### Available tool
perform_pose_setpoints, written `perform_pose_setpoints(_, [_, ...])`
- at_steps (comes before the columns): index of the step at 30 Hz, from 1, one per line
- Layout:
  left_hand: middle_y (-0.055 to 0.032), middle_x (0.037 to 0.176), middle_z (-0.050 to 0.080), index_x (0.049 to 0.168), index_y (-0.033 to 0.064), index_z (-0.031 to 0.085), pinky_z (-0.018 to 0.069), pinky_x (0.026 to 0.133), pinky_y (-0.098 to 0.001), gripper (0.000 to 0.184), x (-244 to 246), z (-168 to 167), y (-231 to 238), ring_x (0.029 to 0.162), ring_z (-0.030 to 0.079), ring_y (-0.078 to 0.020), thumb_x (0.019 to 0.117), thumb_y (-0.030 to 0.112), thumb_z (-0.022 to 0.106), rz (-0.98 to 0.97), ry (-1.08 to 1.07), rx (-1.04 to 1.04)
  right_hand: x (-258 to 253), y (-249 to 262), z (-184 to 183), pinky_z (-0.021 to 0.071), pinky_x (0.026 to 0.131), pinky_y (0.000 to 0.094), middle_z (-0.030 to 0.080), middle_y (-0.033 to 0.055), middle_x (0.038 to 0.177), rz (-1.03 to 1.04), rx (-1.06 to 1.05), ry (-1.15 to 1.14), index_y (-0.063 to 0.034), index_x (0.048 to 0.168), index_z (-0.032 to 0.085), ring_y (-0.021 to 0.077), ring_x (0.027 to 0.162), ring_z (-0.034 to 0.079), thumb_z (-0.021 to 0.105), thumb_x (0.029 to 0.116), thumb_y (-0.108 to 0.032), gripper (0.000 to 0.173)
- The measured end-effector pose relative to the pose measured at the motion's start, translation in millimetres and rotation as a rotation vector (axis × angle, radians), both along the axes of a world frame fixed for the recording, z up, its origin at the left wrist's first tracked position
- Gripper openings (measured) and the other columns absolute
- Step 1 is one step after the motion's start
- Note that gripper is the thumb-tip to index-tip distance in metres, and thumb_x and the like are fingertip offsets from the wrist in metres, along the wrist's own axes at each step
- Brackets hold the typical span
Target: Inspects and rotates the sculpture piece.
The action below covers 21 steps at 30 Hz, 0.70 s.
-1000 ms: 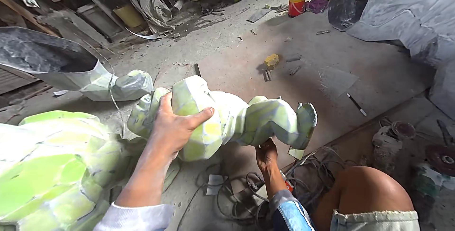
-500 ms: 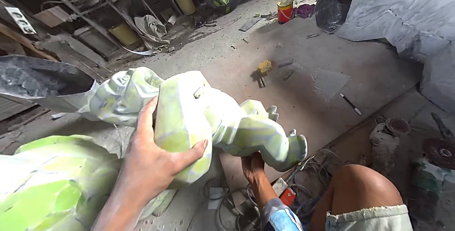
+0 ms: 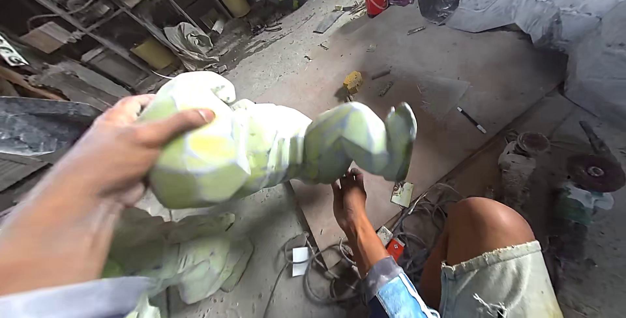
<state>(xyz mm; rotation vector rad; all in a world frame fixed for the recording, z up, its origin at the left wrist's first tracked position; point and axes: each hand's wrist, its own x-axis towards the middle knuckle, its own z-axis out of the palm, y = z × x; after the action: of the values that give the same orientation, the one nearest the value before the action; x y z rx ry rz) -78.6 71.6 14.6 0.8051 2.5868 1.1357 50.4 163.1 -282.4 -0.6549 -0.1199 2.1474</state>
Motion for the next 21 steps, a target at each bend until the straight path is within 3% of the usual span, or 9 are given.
perform_pose_setpoints(2, [0.0053, 0.084, 0.071, 0.106, 0.0247, 0.068, 0.0607, 0.058, -0.0297, 0.026, -7, 26, 16, 0.070, 0.070, -0.0069, 0.0989, 0.047, 0.058, -0.031, -0.130, 0.031, 14, 11, 25, 0.0502, 0.101, 0.0418, 0.058, 0.0052, 0.133, -0.023, 0.135, -0.003, -0.0137, 0.122, 0.046, 0.0189, 0.121, 0.059, 0.049, 0.1042, -0.004, 0.021])
perform_pose_setpoints(4, [0.0094, 0.083, 0.071, 0.098, 0.0260, 0.068, 0.0590, 0.060, -0.0237, 0.023, -14, 46, 22, 0.071, 0.068, -0.0016, 0.1031, 0.042, 0.052, -0.035, -0.223, 0.129, 29, 21, 50, 0.0477, 0.104, 0.0407, 0.054, 0.0015, 0.147, -0.038, 0.315, -0.010, -0.0161, 0.123, 0.043, 0.0166, 0.131, 0.055, 0.053, 0.1008, -0.002, 0.028])
perform_pose_setpoints(7, [0.0076, 0.083, 0.071, 0.097, 0.0252, 0.070, 0.0585, 0.057, -0.0240, 0.024, -33, 53, 9, 0.070, 0.068, -0.0025, 0.1026, 0.039, 0.051, -0.054, -0.275, 0.273, 48, 29, 85, 0.0473, 0.106, 0.0418, 0.044, -0.0013, 0.158, -0.113, 0.526, 0.008, -0.0168, 0.133, 0.039, 0.0165, 0.139, 0.050, 0.059, 0.0985, -0.005, 0.041])
perform_pose_setpoints(9, [0.0066, 0.079, 0.071, 0.094, 0.0242, 0.068, 0.0579, 0.053, -0.0243, 0.025, -36, 50, -2, 0.067, 0.068, -0.0029, 0.1023, 0.040, 0.050, -0.023, -0.289, 0.343, 59, 31, 104, 0.0476, 0.108, 0.0445, 0.042, 0.0016, 0.160, -0.164, 0.619, 0.030, -0.0144, 0.130, 0.039, 0.0207, 0.141, 0.048, 0.061, 0.0951, -0.002, 0.043])
perform_pose_setpoints(11, [0.0023, 0.082, 0.071, 0.098, 0.0171, 0.069, 0.0579, 0.060, -0.0246, 0.023, -24, 43, -12, 0.071, 0.069, -0.0051, 0.1031, 0.033, 0.052, 0.023, -0.291, 0.466, 71, 29, 122, 0.0471, 0.112, 0.0464, 0.043, 0.0057, 0.160, -0.194, 0.690, 0.007, -0.0122, 0.130, 0.042, 0.0248, 0.143, 0.047, 0.064, 0.0925, -0.002, 0.045])
perform_pose_setpoints(13, [0.0040, 0.081, 0.070, 0.100, 0.0149, 0.063, 0.0576, 0.063, -0.0193, 0.024, -26, 36, -22, 0.073, 0.068, -0.0011, 0.1061, 0.025, 0.042, 0.020, -0.262, 0.481, 81, 24, 136, 0.0450, 0.115, 0.0474, 0.043, 0.0097, 0.159, -0.219, 0.772, -0.029, -0.0092, 0.131, 0.044, 0.0277, 0.144, 0.045, 0.066, 0.0922, -0.004, 0.045])
perform_pose_setpoints(16, [0.0057, 0.084, 0.071, 0.101, 0.0161, 0.060, 0.0586, 0.071, -0.0183, 0.033, -53, 30, -39, 0.078, 0.068, 0.0016, 0.1072, 0.022, 0.029, -0.145, -0.335, 0.495, 96, 19, 150, 0.0405, 0.119, 0.0483, 0.041, 0.0152, 0.159, -0.249, 0.893, -0.072, -0.0051, 0.125, 0.045, 0.0300, 0.146, 0.042, 0.068, 0.0922, -0.008, 0.040])
perform_pose_setpoints(19, [0.0056, 0.081, 0.074, 0.089, 0.0196, 0.065, 0.0588, 0.070, -0.0161, 0.037, -73, 25, -46, 0.077, 0.070, 0.0031, 0.1044, 0.025, 0.032, -0.324, -0.403, 0.574, 107, 15, 160, 0.0402, 0.119, 0.0482, 0.040, 0.0209, 0.158, -0.276, 0.958, -0.071, -0.0010, 0.119, 0.045, 0.0314, 0.147, 0.040, 0.069, 0.0908, -0.010, 0.038])
perform_pose_setpoints(21, [0.0046, 0.088, 0.075, 0.092, 0.0178, 0.066, 0.0586, 0.076, -0.0169, 0.035, -79, 27, -52, 0.084, 0.070, 0.0035, 0.1046, 0.024, 0.034, -0.433, -0.452, 0.541, 113, 13, 164, 0.0415, 0.118, 0.0475, 0.039, 0.0224, 0.157, -0.272, 0.985, -0.079, 0.0003, 0.119, 0.047, 0.0309, 0.145, 0.042, 0.070, 0.0905, -0.013, 0.039])
